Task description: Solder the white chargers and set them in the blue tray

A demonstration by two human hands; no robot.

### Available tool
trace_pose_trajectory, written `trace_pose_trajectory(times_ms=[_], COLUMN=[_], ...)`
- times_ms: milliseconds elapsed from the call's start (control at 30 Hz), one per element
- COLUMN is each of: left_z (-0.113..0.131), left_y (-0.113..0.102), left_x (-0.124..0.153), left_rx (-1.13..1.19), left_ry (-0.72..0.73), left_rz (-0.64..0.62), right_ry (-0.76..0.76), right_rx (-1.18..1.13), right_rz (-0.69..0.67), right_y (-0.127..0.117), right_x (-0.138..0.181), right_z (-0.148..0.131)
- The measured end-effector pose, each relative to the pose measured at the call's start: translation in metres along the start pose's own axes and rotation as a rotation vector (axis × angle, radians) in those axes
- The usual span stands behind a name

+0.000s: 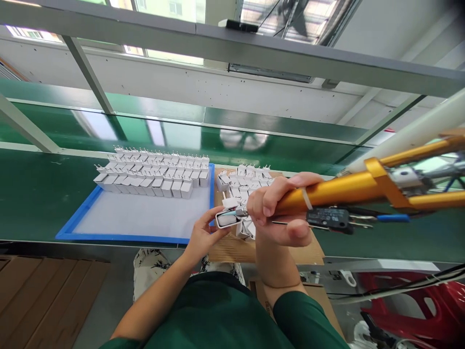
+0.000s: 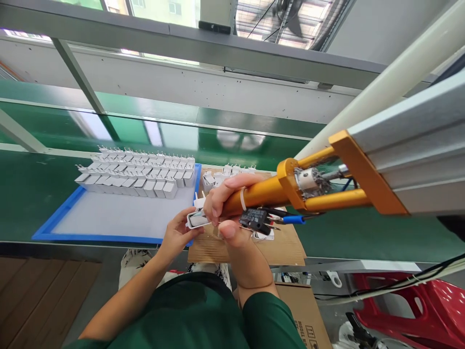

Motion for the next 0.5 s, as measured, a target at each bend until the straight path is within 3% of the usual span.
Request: trace_pose_trajectory(times_ms=[500], left_z=[0.001], left_y=[0.018], left_x=[-0.011], left_rx=[0.034], left_ry=[0.054], left_rz=[-0.092], right_ry=[0.055], right_rx=[0.067], right_rz=[0.069], right_y=[-0.001], right_x=[0.003], right_z=[-0.003])
Point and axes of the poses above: each hand's wrist, its own x-axis away from the middle knuckle, its own y-axis out of the palm, z = x × y, the point moved 3 cm from there along -x, towards the middle knuckle, and after that the axes turned 15 degrees about x, right-handed, at the moved point
